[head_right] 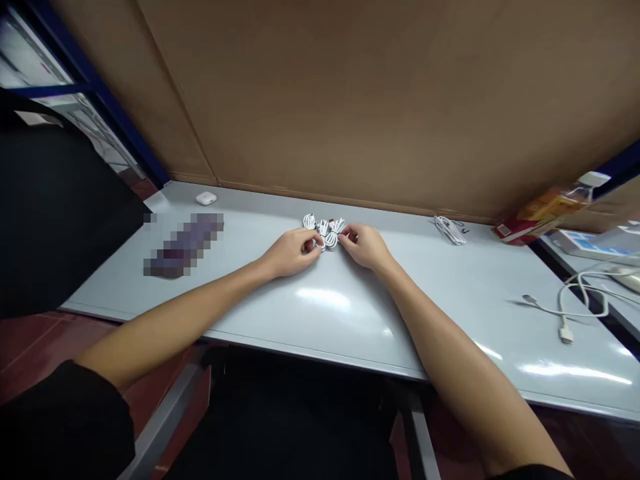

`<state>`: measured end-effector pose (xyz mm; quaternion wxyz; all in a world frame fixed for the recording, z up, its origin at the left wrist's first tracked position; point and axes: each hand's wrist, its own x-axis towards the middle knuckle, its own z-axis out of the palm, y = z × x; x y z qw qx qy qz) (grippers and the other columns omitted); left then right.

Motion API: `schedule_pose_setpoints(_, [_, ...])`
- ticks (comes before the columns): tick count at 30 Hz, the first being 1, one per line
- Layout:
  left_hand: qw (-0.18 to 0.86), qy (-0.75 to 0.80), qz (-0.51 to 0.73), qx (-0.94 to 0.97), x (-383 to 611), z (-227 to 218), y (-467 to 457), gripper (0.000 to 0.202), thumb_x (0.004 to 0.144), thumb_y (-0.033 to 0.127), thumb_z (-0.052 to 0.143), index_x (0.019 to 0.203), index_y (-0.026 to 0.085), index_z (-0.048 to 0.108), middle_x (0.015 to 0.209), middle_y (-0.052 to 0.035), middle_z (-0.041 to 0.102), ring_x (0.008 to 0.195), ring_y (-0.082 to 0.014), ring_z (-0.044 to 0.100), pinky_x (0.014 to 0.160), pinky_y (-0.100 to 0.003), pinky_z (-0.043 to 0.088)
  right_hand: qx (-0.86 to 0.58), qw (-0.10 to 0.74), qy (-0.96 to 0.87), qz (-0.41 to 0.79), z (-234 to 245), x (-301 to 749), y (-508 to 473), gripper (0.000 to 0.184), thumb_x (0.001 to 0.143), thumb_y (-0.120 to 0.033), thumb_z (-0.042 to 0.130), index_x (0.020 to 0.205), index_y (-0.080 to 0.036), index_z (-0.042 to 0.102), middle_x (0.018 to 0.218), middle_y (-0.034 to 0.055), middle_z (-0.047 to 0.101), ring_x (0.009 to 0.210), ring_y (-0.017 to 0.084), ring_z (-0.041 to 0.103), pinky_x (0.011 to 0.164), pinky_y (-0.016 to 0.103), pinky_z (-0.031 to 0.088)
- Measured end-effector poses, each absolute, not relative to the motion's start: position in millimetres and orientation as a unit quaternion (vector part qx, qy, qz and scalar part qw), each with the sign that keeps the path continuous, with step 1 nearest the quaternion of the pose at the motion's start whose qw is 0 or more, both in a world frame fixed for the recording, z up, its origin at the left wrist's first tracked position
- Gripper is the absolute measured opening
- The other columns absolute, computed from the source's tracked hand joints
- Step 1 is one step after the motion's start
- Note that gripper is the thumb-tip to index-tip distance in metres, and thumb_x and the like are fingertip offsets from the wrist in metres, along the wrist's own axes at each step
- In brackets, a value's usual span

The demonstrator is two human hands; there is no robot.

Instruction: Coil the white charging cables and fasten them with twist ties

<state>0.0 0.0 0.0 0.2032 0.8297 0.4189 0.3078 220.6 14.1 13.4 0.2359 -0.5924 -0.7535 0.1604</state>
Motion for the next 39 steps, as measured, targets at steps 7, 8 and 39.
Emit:
schedule_pose_setpoints(7, [0.261, 0.416, 0.3, 0.818, -6.4, -1.7, 5.7, 0.02, 0.086, 0.028, 0.061, 0.099, 0.021, 0.075, 0.073, 0.0012, 0.062, 0.065, -0.0151, 0.053, 0.064, -0.029, 0.038, -0.575, 0.249, -0.763, 0.159, 9.9, 221.7, 11.0, 0.02, 0.096, -0.028, 0.054, 0.102, -0.019, 0.071, 0.09, 0.0054, 0.075, 0.074, 0.02, 0.063, 0.069, 0.03, 0.042])
schedule_pose_setpoints(8, [0.265, 0.415, 0.3, 0.817, -5.8, -1.3, 6.1, 0.021, 0.087, 0.029, 0.061, 0.1, 0.02, 0.075, 0.073, 0.0011, 0.062, 0.064, -0.0147, 0.052, 0.063, -0.029, 0.037, -0.57, 0.252, -0.766, 0.161, 9.8, 222.4, 11.4, 0.018, 0.095, -0.027, 0.054, 0.098, -0.019, 0.071, 0.092, 0.0057, 0.075, 0.076, 0.02, 0.064, 0.069, 0.03, 0.043])
schedule_pose_setpoints(39, [0.207, 0.251, 0.415, 0.85, -9.4, 20.4, -5.8, 0.024, 0.1, 0.025, 0.057, 0.11, 0.024, 0.079, 0.12, -0.0083, 0.075, 0.114, -0.0236, 0.066, 0.101, -0.041, 0.053, -0.423, 0.3, -0.6, 0.61, 48.2, 210.9, -31.6, 0.029, 0.087, -0.037, 0.066, 0.069, -0.024, 0.048, 0.065, -0.0028, 0.038, 0.06, 0.014, 0.036, 0.055, 0.029, 0.039])
